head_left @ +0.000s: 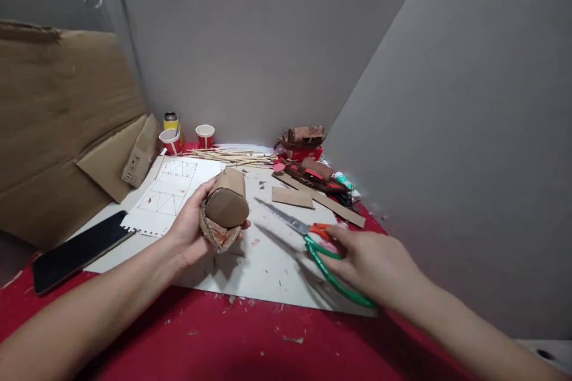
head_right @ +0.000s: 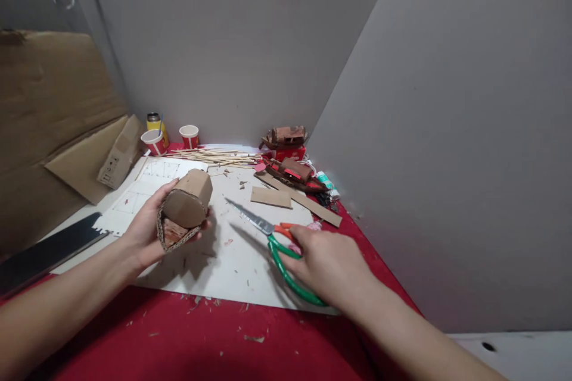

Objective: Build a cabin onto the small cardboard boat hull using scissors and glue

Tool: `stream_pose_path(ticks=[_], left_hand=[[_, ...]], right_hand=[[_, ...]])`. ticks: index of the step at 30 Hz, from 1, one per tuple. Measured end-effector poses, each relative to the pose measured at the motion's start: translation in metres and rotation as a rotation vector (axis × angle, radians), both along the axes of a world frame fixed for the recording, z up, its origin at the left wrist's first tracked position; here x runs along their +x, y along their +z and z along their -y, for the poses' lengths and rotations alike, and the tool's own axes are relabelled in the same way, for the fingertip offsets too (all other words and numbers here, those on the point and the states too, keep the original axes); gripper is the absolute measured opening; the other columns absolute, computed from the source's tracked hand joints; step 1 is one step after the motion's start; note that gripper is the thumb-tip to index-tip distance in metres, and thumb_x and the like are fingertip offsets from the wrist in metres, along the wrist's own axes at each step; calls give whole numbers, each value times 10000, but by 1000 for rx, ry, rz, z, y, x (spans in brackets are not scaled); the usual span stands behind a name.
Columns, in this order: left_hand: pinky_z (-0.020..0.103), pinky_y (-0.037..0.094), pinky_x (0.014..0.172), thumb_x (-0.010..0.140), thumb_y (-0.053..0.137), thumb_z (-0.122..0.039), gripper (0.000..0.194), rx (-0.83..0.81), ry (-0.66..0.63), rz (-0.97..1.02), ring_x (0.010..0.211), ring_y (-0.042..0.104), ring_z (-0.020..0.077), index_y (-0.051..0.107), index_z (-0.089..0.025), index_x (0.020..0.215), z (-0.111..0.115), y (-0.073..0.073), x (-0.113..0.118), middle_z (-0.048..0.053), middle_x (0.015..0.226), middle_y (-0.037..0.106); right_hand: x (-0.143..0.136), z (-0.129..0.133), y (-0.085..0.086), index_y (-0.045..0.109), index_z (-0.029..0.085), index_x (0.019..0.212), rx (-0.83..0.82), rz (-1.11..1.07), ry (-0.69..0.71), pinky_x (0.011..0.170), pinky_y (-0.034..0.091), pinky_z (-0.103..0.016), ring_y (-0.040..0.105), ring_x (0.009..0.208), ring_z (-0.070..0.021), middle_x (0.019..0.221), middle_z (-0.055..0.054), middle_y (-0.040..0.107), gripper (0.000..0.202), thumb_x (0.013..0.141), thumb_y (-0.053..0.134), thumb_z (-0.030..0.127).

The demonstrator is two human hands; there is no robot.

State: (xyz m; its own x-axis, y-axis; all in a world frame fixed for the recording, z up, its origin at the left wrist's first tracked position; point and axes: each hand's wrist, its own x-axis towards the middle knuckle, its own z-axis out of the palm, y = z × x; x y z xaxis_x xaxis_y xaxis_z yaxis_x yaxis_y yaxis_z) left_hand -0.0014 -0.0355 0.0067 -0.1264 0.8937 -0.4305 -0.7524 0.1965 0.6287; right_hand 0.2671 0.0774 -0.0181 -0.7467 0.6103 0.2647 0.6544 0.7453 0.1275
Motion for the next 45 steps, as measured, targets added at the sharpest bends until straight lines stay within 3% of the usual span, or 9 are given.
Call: stream_pose_path(ticks=[5,10,14,17,21,24,27,31,45], left_hand=[[306,564,496,942,482,-553,526,-12,-9,2,607,720,239,686,-80,1052,5,8,4,185,866,760],[289,561,496,938,487,-530,514,17,-46,-3,622,712,218,679,-75,1081,12,12,14,206,978,768],[288,556,497,954,443,-518,506,49,-62,0,612,705,219,659,-94,1127,16,14,21,206,961,772],[284,551,492,957,438,-516,510,65,-100,3,605,699,216,665,-94,1132,17,13,26,204,950,771],[295,550,478,964,416,-561,586,52,-154,36,613,705,232,681,-75,1156,16,4,33,195,902,769],[304,549,466,963,411,-584,615,16,-186,83,578,701,239,695,-69,1141,16,-5,39,158,773,758],[326,546,460,961,403,-589,606,-45,-196,99,494,671,231,708,-86,1106,15,-9,46,126,696,744],[311,503,422,957,418,-539,547,-111,-174,64,554,705,268,712,-103,1108,15,-7,54,141,737,761],[328,584,617,1020,388,-460,494,-125,-86,105,640,729,238,689,-122,1217,17,-6,61,117,771,765]], right_hand=[[-23,24,-15,707,199,918,-270,115,-11,548,314,-292,703,665,-240,789,-81,767,249,933,527,371],[-36,31,-21,683,182,860,-336,66,84,570,371,-295,702,673,-230,771,-69,748,141,901,608,294],[-34,30,-23,707,194,989,-362,16,174,634,480,-300,720,772,-227,945,-81,762,134,909,646,283],[-31,26,-15,703,197,1083,-294,-171,279,787,555,-373,709,936,-259,1054,-128,745,201,972,572,302],[-29,24,11,646,228,1236,-188,-699,503,916,576,-428,699,1063,-263,1129,-128,737,279,994,588,353],[-32,28,29,554,260,1380,-273,-789,564,1074,504,-470,596,1292,-282,1340,-138,651,501,938,678,461],[-39,29,34,442,285,1496,-431,-748,564,1145,433,-522,467,1424,-298,1506,-142,517,715,888,709,549],[-46,24,29,413,329,1523,-610,-689,527,1175,361,-598,400,1469,-320,1570,-119,452,755,874,707,578],[-51,24,13,496,224,1493,-862,-663,488,1162,421,-515,468,1431,-308,1546,-134,502,686,911,664,545]])
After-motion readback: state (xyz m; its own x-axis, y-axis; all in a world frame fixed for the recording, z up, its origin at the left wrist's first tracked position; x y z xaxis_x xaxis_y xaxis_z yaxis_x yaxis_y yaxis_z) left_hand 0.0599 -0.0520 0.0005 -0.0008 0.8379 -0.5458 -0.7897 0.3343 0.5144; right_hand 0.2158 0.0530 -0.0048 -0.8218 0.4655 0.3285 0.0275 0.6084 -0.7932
